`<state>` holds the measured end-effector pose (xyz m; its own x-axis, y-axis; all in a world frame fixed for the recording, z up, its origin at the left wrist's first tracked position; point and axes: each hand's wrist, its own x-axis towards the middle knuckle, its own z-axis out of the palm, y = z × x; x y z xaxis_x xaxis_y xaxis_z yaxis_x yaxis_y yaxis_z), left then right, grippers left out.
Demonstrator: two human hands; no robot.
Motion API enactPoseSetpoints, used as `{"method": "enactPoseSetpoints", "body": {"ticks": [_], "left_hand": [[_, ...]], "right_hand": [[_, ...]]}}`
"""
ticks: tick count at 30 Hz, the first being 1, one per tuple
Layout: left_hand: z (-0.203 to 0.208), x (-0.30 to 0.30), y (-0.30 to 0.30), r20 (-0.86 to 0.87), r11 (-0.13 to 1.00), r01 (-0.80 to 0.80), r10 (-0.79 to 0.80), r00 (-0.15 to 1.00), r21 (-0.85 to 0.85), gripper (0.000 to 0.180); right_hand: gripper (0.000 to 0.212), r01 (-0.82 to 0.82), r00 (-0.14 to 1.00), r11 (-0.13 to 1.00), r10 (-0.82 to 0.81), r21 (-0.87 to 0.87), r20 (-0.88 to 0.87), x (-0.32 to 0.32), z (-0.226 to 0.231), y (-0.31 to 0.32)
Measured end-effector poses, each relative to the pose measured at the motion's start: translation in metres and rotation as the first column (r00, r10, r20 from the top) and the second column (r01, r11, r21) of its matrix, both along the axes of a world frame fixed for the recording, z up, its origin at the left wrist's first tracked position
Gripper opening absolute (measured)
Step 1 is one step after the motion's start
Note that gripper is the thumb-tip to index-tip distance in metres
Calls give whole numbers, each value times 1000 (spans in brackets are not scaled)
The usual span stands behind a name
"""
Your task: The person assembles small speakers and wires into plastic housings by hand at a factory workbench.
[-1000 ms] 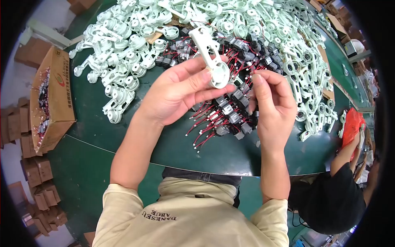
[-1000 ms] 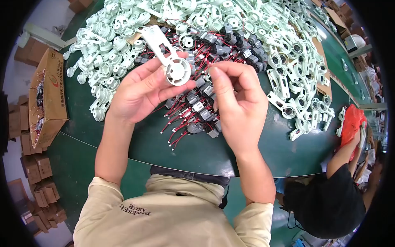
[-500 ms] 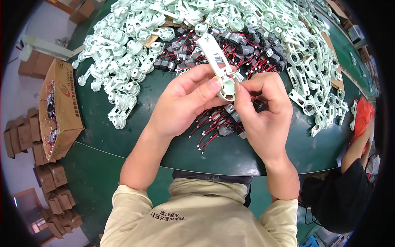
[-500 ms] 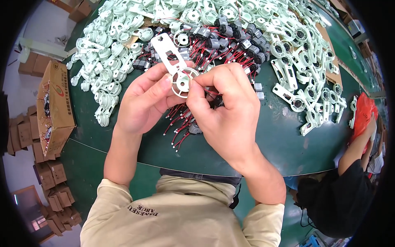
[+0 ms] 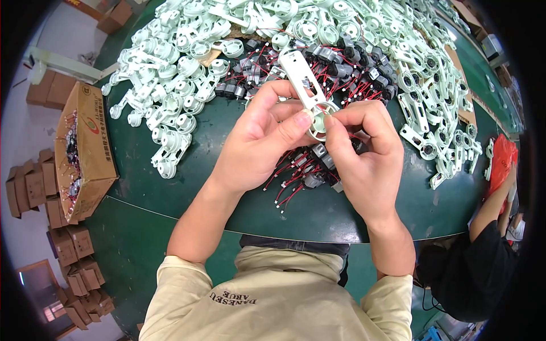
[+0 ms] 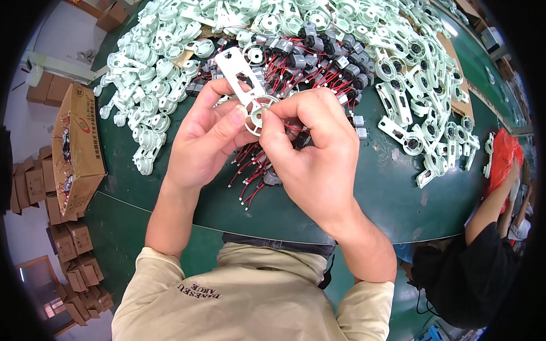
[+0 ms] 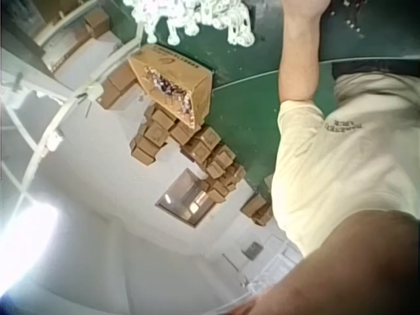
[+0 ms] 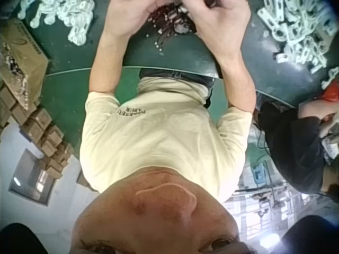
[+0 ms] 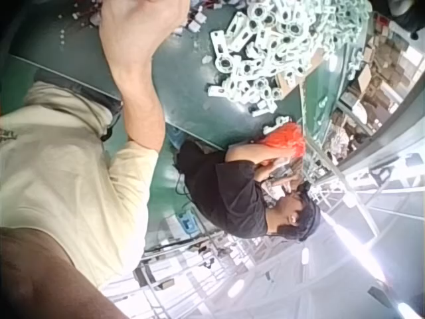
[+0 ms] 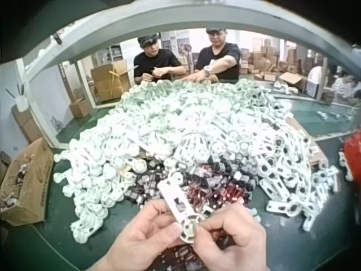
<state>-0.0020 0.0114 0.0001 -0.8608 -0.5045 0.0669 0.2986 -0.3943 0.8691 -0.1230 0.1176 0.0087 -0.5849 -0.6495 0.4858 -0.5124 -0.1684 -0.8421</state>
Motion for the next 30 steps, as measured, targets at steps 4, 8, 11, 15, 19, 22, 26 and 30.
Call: {"method": "enactPoseSetpoints", "body": {"ticks": [4,8,11,15,19,22,26,30], "left_hand": [[0,-1,1,3,1000,4,-4,1000,-29,31],[1,0,1,-1,1000,2,-2,1000,-4,34],[3,-1,2,-4,1000,18,-18,1000,23,34],[3,-2,2,-10,999,19,-19,1000,39,34],[2,-1,2,-14,998,33,-32,999,59,33],[2,0,2,-14,997,38,-37,999,68,33],[2,-1,3,0,999,35,-35,999,39,33],[1,-2,4,-8,999,31,-30,1000,41,32]], "right_hand": [[10,11,1000,1000,-10,6,-23,-1,-1,1],[10,37,999,999,-37,33,-15,0,1,-1],[10,50,999,998,-50,39,1,1,1,1],[10,50,999,999,-50,-15,-11,1,-2,-1],[11,50,998,998,-51,-38,-22,2,-3,-1],[11,40,999,999,-40,0,-11,3,-2,0],[12,33,999,999,-33,-4,-15,1,-2,0],[12,31,999,1000,-31,0,-21,0,-3,0]]}}
